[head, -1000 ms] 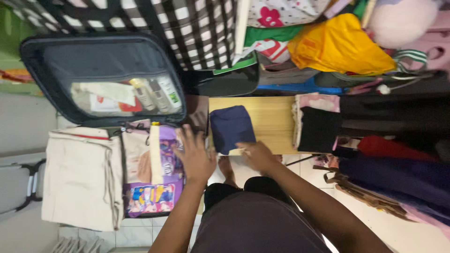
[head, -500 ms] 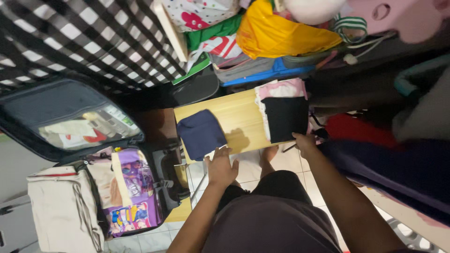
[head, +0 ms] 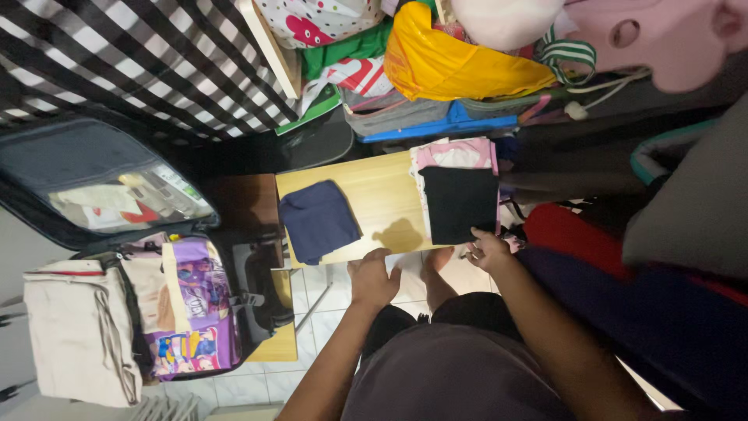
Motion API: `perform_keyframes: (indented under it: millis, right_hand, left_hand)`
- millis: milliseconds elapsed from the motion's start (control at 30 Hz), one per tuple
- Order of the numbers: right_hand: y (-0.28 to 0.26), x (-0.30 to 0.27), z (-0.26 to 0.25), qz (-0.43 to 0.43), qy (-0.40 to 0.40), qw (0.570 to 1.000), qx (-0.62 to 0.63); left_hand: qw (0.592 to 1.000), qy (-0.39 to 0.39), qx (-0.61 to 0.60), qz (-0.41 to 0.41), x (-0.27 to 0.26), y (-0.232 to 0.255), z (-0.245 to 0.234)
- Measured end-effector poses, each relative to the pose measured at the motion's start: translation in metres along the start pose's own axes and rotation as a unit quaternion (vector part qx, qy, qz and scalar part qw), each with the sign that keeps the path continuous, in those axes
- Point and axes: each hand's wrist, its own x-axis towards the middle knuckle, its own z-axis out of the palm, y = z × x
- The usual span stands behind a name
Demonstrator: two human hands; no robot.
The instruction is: The person packs various folded clothes into an open suitcase. They pick up items from a nearby table, including shirts, pants, and shorts, and place them neatly inside the luggage.
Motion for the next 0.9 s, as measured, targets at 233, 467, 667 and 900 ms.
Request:
perform_keyframes:
  millis: [233,467,667,900]
  right_hand:
    - [0.004,-0.031,0.006,-0.245,-0.038,0.968,0.028]
    - [-0.008,-0.107,0.023,-0.321,-0.157,0.929,0.097]
    - [0.009,-0.168,0.029,-0.333,-0.352,0.875,0.006]
    - [0.015,-0.221,0.057,-0.246,-0.495,0.821,-0.142]
  left_hand:
    - [0.984,-0.067,-0.159,-0.034,0.017,-0.005,0.059]
    - [0.761,-0.188,-0.606,-0.132,0.053,-0.012,0.089]
    - [0.484,-0.237,-0.839,-0.080,0.042,-0.006,0.008]
    - [0.611,-0.126,-0.780,-0.043,0.014,-0.047,-0.041]
